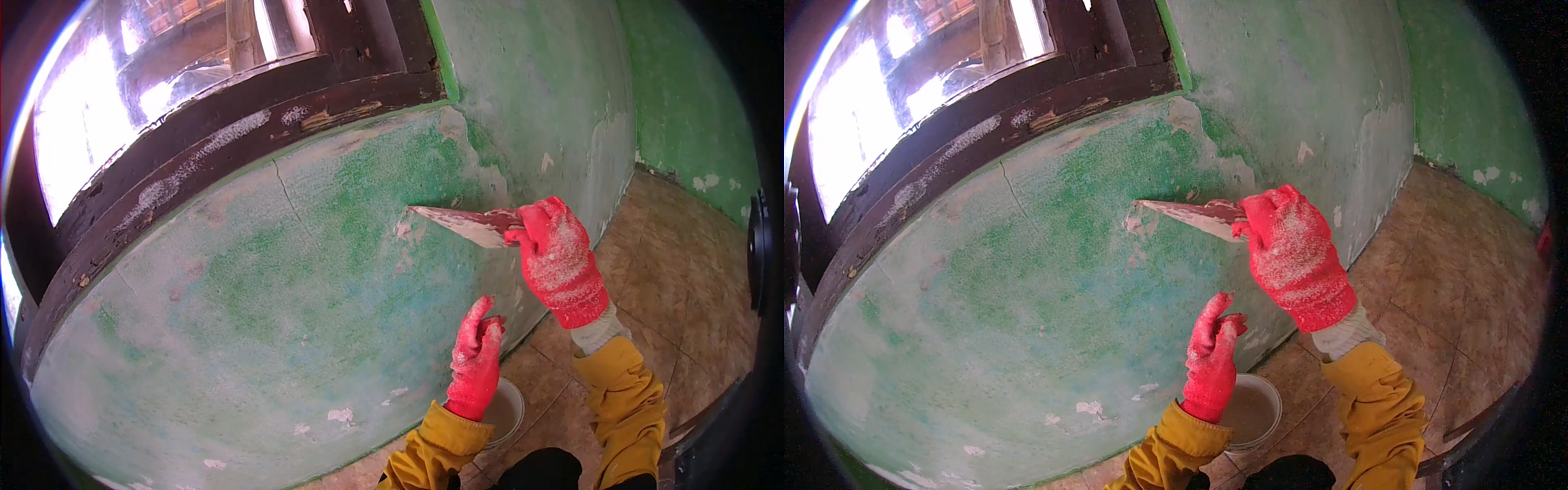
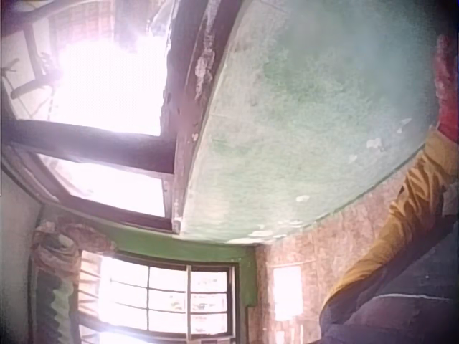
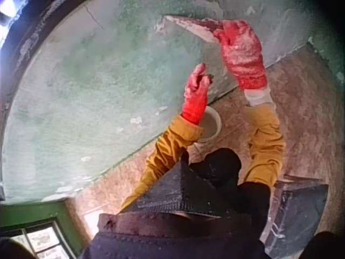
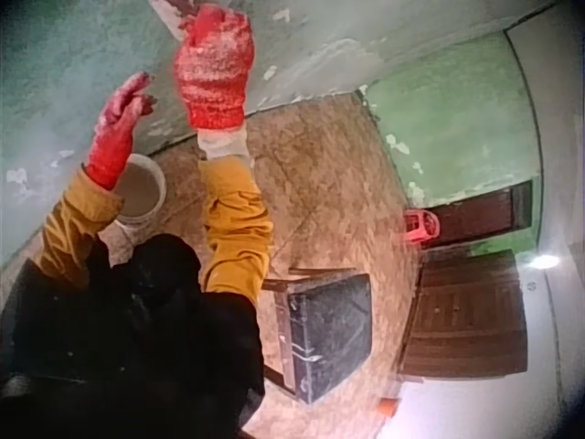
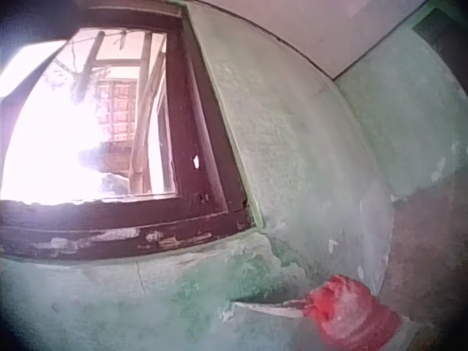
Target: The person patches a hole in a wall by applying joint compound with a putty knife from a bucket and smoothing it over the damaged area.
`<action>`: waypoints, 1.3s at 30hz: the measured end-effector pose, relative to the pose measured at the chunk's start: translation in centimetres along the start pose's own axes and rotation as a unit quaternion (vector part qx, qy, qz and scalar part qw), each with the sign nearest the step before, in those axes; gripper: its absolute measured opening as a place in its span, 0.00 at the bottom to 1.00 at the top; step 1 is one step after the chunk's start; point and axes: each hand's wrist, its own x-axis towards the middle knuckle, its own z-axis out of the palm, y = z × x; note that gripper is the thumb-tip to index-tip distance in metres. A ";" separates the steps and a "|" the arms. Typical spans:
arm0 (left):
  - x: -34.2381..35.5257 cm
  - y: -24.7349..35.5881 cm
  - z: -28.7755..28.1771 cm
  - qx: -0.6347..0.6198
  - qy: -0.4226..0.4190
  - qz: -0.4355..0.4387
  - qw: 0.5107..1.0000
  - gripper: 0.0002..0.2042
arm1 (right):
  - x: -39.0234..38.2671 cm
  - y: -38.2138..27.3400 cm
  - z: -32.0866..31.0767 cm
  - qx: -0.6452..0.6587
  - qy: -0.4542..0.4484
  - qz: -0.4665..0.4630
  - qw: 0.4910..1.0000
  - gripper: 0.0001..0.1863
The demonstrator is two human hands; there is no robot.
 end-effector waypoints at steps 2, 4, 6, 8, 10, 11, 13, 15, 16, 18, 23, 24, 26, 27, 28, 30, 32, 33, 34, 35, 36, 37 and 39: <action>0.0 0.0 -0.2 0.002 0.006 0.001 1.000 0.20 | 0.0 -0.2 -0.1 0.007 0.004 0.006 1.000 0.10; 0.0 0.1 -0.3 0.000 0.005 0.004 1.000 0.20 | -0.2 -0.4 -0.1 0.022 -0.017 -0.009 1.000 0.10; -0.1 -0.1 -0.1 -0.010 0.002 -0.001 1.000 0.20 | -0.2 -0.5 0.0 0.016 -0.023 -0.019 0.999 0.10; -0.1 -0.1 0.0 -0.017 -0.001 -0.003 1.000 0.20 | -0.3 -0.5 0.1 0.010 -0.026 -0.028 0.999 0.10; -0.2 -0.1 0.0 -0.021 0.000 -0.012 1.000 0.19 | -0.3 -0.4 0.4 0.018 -0.014 -0.032 0.999 0.09; -0.2 0.0 0.1 -0.020 0.000 -0.012 1.000 0.19 | -0.2 -0.5 0.4 0.019 -0.013 -0.031 0.999 0.09; -0.2 0.3 0.2 -0.036 0.020 -0.007 0.999 0.19 | 0.1 -0.8 0.4 0.024 -0.016 -0.042 0.999 0.09; -0.2 0.4 0.1 -0.033 0.024 -0.006 0.999 0.19 | 0.3 -0.9 0.3 0.014 -0.025 -0.010 1.000 0.09; -0.2 0.4 0.1 -0.031 0.027 -0.004 0.999 0.19 | 0.4 -0.8 0.3 0.003 -0.034 0.021 0.999 0.08; -0.2 0.4 0.3 -0.036 0.024 -0.003 0.999 0.19 | 0.3 -0.5 0.1 0.007 0.004 0.041 0.999 0.07; -0.5 -0.6 -0.1 -0.029 0.011 -0.014 0.999 0.18 | -1.9 0.3 -1.6 0.022 0.034 0.080 0.996 0.06; -0.5 -0.6 0.0 -0.038 0.012 -0.030 0.999 0.17 | -2.8 0.5 -2.1 0.028 0.038 0.103 0.994 0.05; -0.6 -0.8 -0.5 -0.043 0.017 -0.052 0.998 0.17 | -4.6 0.8 -2.8 0.038 0.027 0.144 0.988 0.03; -0.6 -1.1 -0.7 -0.027 0.024 -0.083 0.996 0.16 | -5.5 1.1 -2.8 0.039 0.023 0.148 0.988 0.03; -0.5 -1.2 -0.8 -0.012 0.029 -0.111 0.993 0.16 | -6.4 1.4 -3.0 0.062 0.034 0.206 0.976 0.03; -0.6 -1.9 -0.8 -0.005 0.025 -0.140 0.990 0.15 | -8.0 1.7 -3.4 0.098 0.047 0.287 0.952 0.03; -0.7 -2.0 -0.7 0.006 0.023 -0.166 0.986 0.14 | -8.4 1.5 -3.9 0.117 0.034 0.302 0.945 0.03; -0.7 -2.0 -0.6 0.030 0.014 -0.180 0.983 0.13 | -8.5 1.4 -4.0 0.135 0.022 0.314 0.939 0.03; -0.8 -1.9 -0.5 0.053 0.004 -0.193 0.980 0.12 | -8.5 1.5 -4.0 0.136 0.022 0.316 0.939 0.03; -0.9 -1.8 -0.4 0.055 0.004 -0.194 0.979 0.12 | -8.3 1.6 -4.0 0.124 0.009 0.273 0.954 0.04; -1.2 -1.8 -0.4 0.058 0.021 -0.181 0.981 0.12 | -8.1 1.7 -3.9 0.113 -0.005 0.229 0.967 0.04; -1.3 -1.4 -0.5 0.063 0.040 -0.166 0.983 0.11 | -7.5 1.4 -3.8 0.115 -0.004 0.229 0.967 0.04; -1.5 -0.9 -0.6 0.063 0.069 -0.130 0.987 0.11 | -5.9 0.9 -2.9 0.095 -0.025 0.175 0.980 0.05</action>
